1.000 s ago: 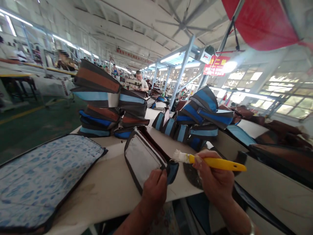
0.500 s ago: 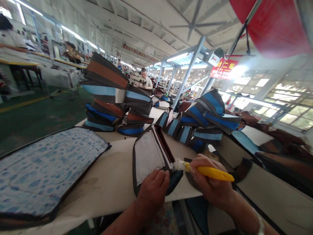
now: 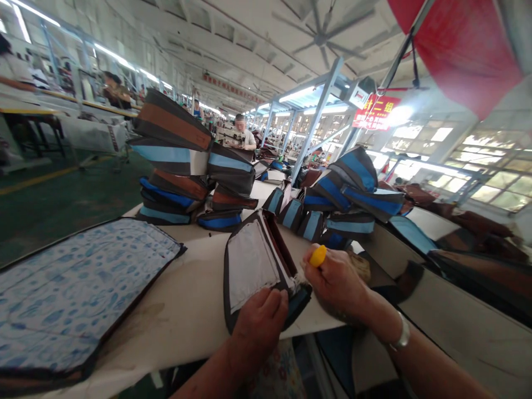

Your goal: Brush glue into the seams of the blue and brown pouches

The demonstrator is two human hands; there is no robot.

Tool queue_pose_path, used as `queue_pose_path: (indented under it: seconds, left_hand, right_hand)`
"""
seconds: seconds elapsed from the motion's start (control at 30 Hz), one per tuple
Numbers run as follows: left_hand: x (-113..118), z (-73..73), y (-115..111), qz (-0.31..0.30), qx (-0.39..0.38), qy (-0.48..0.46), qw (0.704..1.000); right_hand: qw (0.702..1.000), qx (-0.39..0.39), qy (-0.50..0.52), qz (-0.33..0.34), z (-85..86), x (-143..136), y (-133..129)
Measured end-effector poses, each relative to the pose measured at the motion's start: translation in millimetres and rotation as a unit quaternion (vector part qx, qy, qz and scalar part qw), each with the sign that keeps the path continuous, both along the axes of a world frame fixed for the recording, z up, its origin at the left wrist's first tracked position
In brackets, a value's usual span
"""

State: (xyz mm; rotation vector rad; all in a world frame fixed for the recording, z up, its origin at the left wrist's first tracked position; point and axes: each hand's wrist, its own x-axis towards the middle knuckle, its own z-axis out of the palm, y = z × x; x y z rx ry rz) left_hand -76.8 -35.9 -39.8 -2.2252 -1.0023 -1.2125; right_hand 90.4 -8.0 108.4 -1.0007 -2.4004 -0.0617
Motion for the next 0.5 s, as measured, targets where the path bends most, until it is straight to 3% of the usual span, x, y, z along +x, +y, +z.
queue_pose_path:
  seconds: [0.2, 0.3, 0.4, 0.5]
  left_hand:
    - [1.2, -1.8, 1.3, -0.006, -0.007, -0.022, 1.000]
    - [-3.3, 2.0, 0.4, -0.006, -0.095, -0.113, 0.989]
    - [-10.9, 10.1, -0.1, -0.049, -0.258, -0.229, 0.937]
    - [-16.1, 19.9, -0.5, -0.093, -0.350, -0.299, 0.883]
  right_hand:
    - [0.999, -0.037, 0.022, 0.006, -4.5, -7.0, 8.7]
    - [0.996, 0.013, 0.079, -0.051, -4.0, -1.7, 11.2]
    - [0.968, 0.003, 0.227, -0.103, 0.1, 6.3, 4.3]
    - [0.904, -0.102, 0.399, -0.115, -5.7, 6.2, -5.9]
